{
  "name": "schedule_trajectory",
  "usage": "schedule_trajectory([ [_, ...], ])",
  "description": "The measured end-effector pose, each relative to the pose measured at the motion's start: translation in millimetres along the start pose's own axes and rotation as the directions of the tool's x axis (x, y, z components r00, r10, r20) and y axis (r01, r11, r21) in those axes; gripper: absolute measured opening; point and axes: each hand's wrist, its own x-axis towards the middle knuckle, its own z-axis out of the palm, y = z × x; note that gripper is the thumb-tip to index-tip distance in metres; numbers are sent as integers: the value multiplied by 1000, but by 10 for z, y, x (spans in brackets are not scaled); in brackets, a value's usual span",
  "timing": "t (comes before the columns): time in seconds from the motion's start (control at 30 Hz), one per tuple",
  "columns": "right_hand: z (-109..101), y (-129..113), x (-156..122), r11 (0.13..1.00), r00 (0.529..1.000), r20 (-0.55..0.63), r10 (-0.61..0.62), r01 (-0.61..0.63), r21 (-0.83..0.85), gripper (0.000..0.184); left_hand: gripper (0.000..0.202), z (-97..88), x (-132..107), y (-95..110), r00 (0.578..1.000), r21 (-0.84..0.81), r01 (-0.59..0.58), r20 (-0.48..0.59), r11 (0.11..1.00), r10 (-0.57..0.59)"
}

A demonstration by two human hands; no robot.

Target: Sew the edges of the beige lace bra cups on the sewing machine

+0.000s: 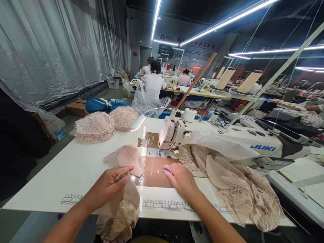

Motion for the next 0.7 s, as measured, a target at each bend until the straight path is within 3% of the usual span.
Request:
schedule_trajectory([
  [0.03, -32, 86, -69, 993, 997, -67, 35, -42, -113, 29, 43, 48, -15, 30, 998, 31, -32, -52, 999, 34],
  [0.1, -55, 109, -223, 990, 985, -167, 47, -68, -122, 33, 42, 190, -5, 114, 983, 101, -105, -140, 989, 118],
  [0.2, 30, -169, -429, 977, 985, -160, -57, 88, 194, 55, 40, 485, 79, 262, 960, 121, -169, -203, 978, 191],
  [0.27, 132, -382, -475, 931, 973, -154, -170, 210, 299, 73, 41, 666, 133, 336, 965, 21, -162, -204, 987, 163],
  [0.33, 220, -483, -444, 911, 965, -215, -150, 219, 349, 58, 47, 776, 160, 375, 988, -165, -84, -141, 983, 61],
  [0.4, 270, -463, -388, 859, 982, -189, -16, 110, 500, 33, 57, 803, 170, 385, 996, -358, 60, -35, 932, -78],
  [0.47, 292, -403, -358, 673, 990, -50, 130, -51, 738, 15, 66, 778, 186, 385, 984, -498, 166, 34, 851, -172],
  [0.53, 308, -380, -367, 347, 971, 123, 203, -189, 919, 11, 71, 750, 223, 387, 974, -569, 211, 54, 795, -220],
  [0.6, 327, -411, -401, 39, 954, 231, 192, -243, 969, 15, 72, 754, 272, 387, 966, -595, 237, 62, 768, -251],
  [0.63, 336, -437, -420, -50, 956, 249, 158, -244, 969, 19, 73, 768, 293, 383, 961, -604, 253, 71, 756, -266],
  [0.7, 349, -483, -453, -90, 965, 256, 54, -251, 964, 26, 75, 817, 306, 360, 951, -621, 286, 92, 729, -295],
])
